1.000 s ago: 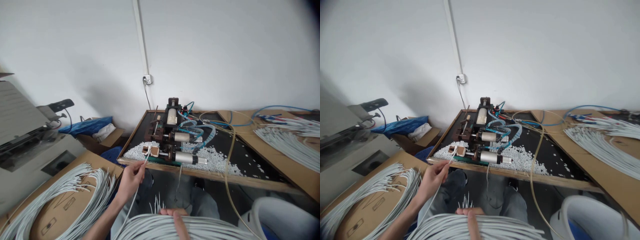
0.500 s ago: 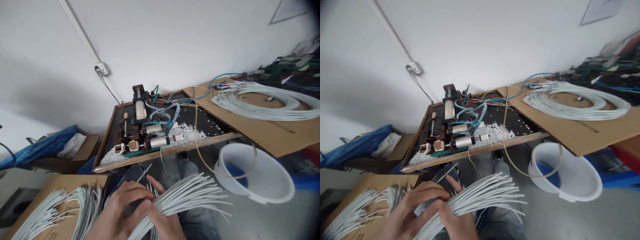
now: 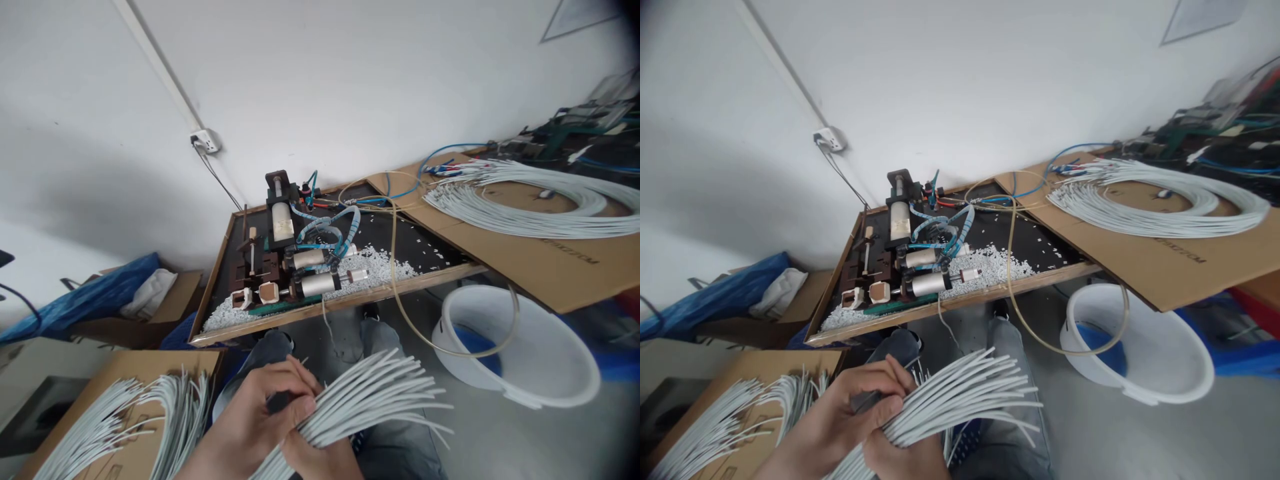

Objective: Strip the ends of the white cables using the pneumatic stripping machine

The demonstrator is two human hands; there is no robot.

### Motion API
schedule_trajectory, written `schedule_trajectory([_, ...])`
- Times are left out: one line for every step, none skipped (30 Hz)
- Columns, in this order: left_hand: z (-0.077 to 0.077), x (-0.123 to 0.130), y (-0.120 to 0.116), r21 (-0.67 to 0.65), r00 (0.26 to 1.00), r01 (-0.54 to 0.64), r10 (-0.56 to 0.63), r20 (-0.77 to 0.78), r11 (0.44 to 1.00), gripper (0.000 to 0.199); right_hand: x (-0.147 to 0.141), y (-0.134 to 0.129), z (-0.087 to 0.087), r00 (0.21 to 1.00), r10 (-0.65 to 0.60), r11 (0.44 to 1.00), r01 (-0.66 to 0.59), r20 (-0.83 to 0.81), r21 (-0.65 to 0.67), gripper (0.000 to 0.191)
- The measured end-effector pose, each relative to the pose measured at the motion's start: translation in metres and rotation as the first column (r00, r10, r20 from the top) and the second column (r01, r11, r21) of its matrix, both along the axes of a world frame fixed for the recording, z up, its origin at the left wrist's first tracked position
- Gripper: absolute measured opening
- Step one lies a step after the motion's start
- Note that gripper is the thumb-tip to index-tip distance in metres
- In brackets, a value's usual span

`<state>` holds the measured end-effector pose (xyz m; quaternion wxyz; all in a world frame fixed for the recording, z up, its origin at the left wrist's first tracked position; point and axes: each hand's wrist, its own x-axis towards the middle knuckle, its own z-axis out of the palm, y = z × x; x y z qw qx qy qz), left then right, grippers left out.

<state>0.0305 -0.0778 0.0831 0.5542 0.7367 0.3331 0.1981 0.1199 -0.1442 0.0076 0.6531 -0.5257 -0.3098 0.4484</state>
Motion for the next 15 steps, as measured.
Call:
schedule_trajectory([0.001,-0.001,0.000,-0.019,1.000,0.013,-0.013,-0.018,1.000,0.020,-0.001,-0.001,0.000,1.000,0.004,1.000,-0.003,-0.025,0.022,0.055])
schedule_trajectory([0.001,-0.002,0.000,-0.033,0.999,0.015,-0.016,-0.031,0.999,0.021,-0.001,-0.002,0.000,0.998,0.014,0.999,-0.011,-0.053,0.043,0.056])
schedule_trajectory([0.001,-0.005,0.000,-0.039,0.999,0.006,-0.008,-0.035,0.999,0.022,-0.002,-0.002,0.000,0.997,0.022,0.998,-0.018,-0.080,0.059,0.057])
schedule_trajectory([0.001,-0.007,0.000,-0.040,0.999,-0.005,0.004,-0.038,0.999,0.021,-0.003,-0.002,-0.001,0.993,0.031,0.997,-0.024,-0.112,0.068,0.058])
schedule_trajectory([0.000,-0.009,0.000,-0.042,0.999,-0.018,0.016,-0.044,0.999,0.022,-0.003,-0.003,-0.001,0.987,0.040,0.997,-0.029,-0.156,0.072,0.059])
schedule_trajectory([0.000,-0.012,-0.001,-0.052,0.998,-0.032,0.029,-0.054,0.998,0.023,-0.004,-0.003,-0.001,0.976,0.051,0.997,-0.037,-0.212,0.070,0.061])
schedule_trajectory([0.000,-0.014,-0.001,-0.071,0.997,-0.048,0.043,-0.063,0.996,0.025,-0.005,-0.004,-0.001,0.959,0.069,0.997,-0.054,-0.276,0.060,0.063])
schedule_trajectory([0.000,-0.015,-0.002,-0.097,0.996,-0.062,0.055,-0.074,0.993,0.028,-0.006,-0.005,-0.002,0.936,0.093,0.995,-0.082,-0.340,0.048,0.064])
schedule_trajectory([0.000,-0.016,-0.004,-0.123,0.994,-0.075,0.065,-0.087,0.990,0.031,-0.006,-0.006,-0.002,0.910,0.118,0.993,-0.114,-0.397,0.034,0.065])
schedule_trajectory([0.001,-0.015,-0.005,-0.130,0.992,-0.092,0.079,-0.097,0.987,0.033,-0.007,-0.007,-0.003,0.889,0.132,0.990,-0.139,-0.438,0.015,0.064])
schedule_trajectory([0.002,-0.014,-0.006,-0.105,0.990,-0.105,0.094,-0.102,0.989,0.033,-0.007,-0.008,-0.004,0.878,0.126,0.989,-0.147,-0.461,-0.010,0.061])
schedule_trajectory([0.002,-0.013,-0.007,-0.047,0.989,-0.109,0.103,-0.106,0.993,0.031,-0.007,-0.008,-0.005,0.876,0.101,0.991,-0.132,-0.471,-0.034,0.058])
schedule_trajectory([0.002,-0.011,-0.007,0.031,0.988,-0.106,0.108,-0.113,0.994,0.030,-0.007,-0.009,-0.006,0.877,0.064,0.994,-0.099,-0.476,-0.049,0.056])
schedule_trajectory([0.002,-0.010,-0.007,0.112,0.985,-0.105,0.119,-0.123,0.988,0.028,-0.008,-0.009,-0.007,0.876,0.032,0.996,-0.068,-0.481,-0.058,0.054])
schedule_trajectory([0.002,-0.008,-0.007,0.180,0.981,-0.115,0.140,-0.132,0.977,0.028,-0.008,-0.008,-0.008,0.872,0.020,0.997,-0.057,-0.490,-0.060,0.054])
